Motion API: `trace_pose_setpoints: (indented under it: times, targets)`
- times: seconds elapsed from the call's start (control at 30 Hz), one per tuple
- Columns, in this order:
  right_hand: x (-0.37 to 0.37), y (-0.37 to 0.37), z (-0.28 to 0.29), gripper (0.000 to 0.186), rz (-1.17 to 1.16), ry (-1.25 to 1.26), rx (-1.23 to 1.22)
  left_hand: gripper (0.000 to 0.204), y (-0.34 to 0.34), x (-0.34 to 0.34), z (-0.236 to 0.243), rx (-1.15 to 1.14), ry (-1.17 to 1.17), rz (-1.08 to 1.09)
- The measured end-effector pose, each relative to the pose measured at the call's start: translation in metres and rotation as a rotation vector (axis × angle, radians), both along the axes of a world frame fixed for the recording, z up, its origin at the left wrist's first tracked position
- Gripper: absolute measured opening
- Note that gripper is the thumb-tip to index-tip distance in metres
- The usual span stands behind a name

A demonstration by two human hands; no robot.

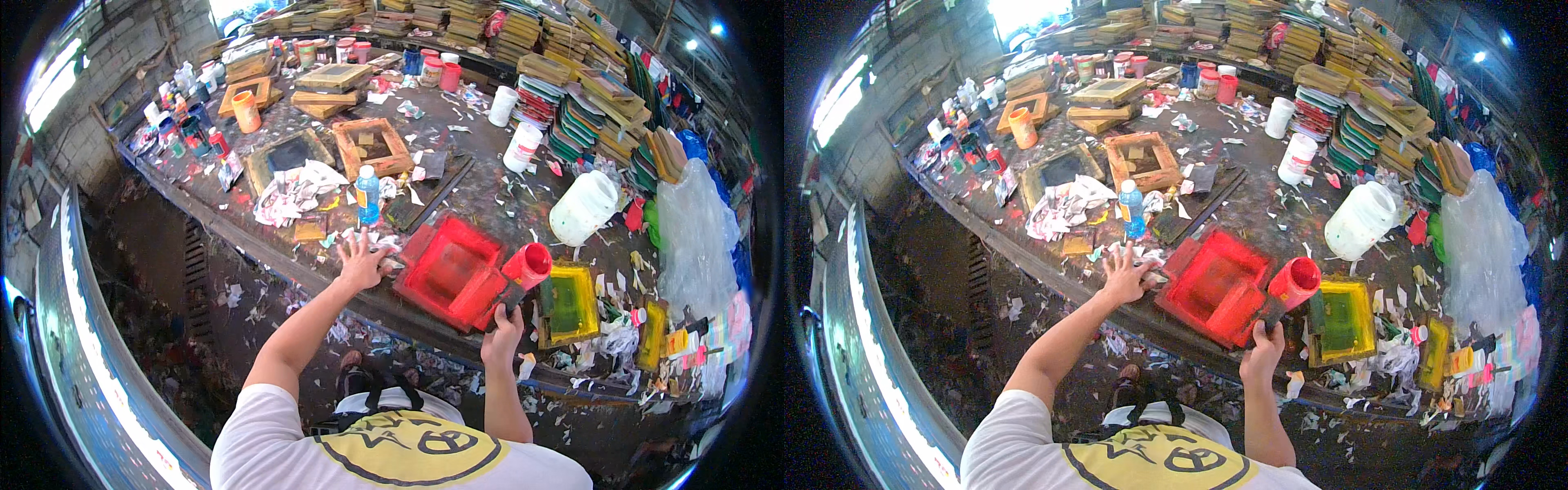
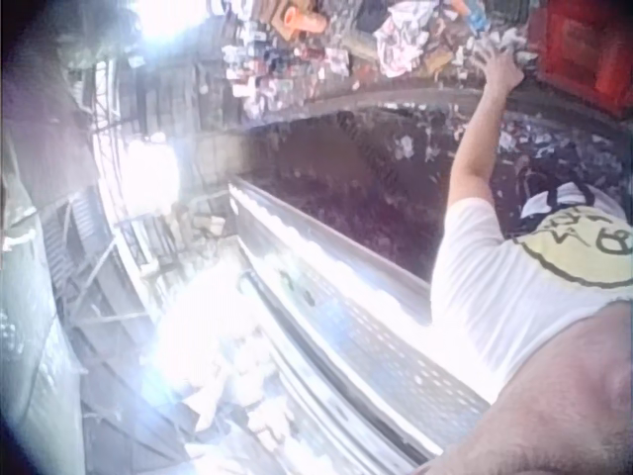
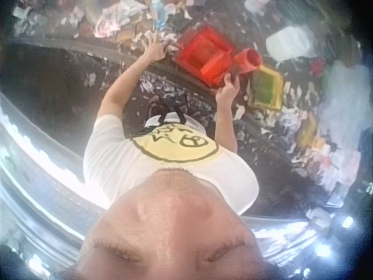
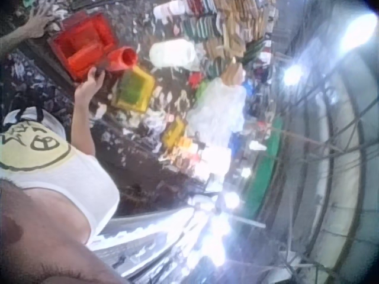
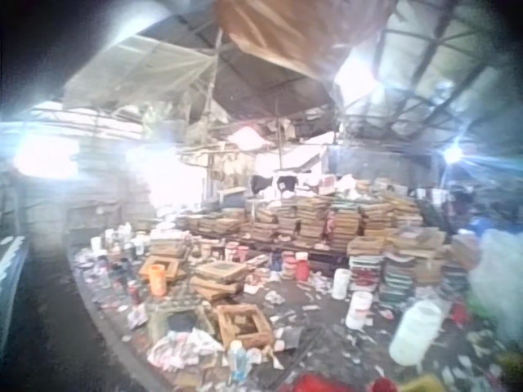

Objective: The person cleans a red screen-printing frame with a cloth, then pours red ink into a container and uses a squeegee to spread the ink across the screen. The person repeatedly wipes the squeegee and screen with a cloth while working at a cluttered workbench.

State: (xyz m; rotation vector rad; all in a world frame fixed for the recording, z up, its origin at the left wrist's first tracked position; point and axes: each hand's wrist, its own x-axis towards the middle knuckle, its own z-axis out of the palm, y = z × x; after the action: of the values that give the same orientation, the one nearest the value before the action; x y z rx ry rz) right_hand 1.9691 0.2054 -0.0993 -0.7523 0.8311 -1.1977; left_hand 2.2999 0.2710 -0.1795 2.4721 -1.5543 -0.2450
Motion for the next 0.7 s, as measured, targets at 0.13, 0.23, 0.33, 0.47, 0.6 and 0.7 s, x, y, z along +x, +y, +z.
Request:
trace_pose_setpoints:
  times: [0.13,0.23,0.33,0.47,0.6,0.7]
  targets:
    - [-0.007,0.004,-0.008,0.009,-0.057,0.023,-0.009,0.051,-0.003,0.023,-0.008,0.066,0.109,0.165]
    - [0.006,0.009,-0.003,0.011,-0.078,-0.003,0.004,0.049,-0.005,0.061,-0.06,-0.168,-0.02,0.264]
    - [0.011,0.014,-0.017,0.013,-0.152,0.021,-0.041,0.05,-0.015,0.07,-0.05,-0.133,-0.019,0.209]
    - [0.038,0.026,-0.007,0.015,-0.184,0.028,-0.017,0.06,-0.014,0.056,-0.053,-0.17,0.048,-0.064]
    - [0.061,0.034,-0.016,0.016,-0.227,-0.023,0.035,0.057,0.004,0.034,-0.025,-0.137,0.067,-0.363]
    - [0.073,0.039,-0.023,0.017,-0.245,-0.028,0.02,0.046,-0.002,0.06,-0.033,-0.094,0.107,-0.49]
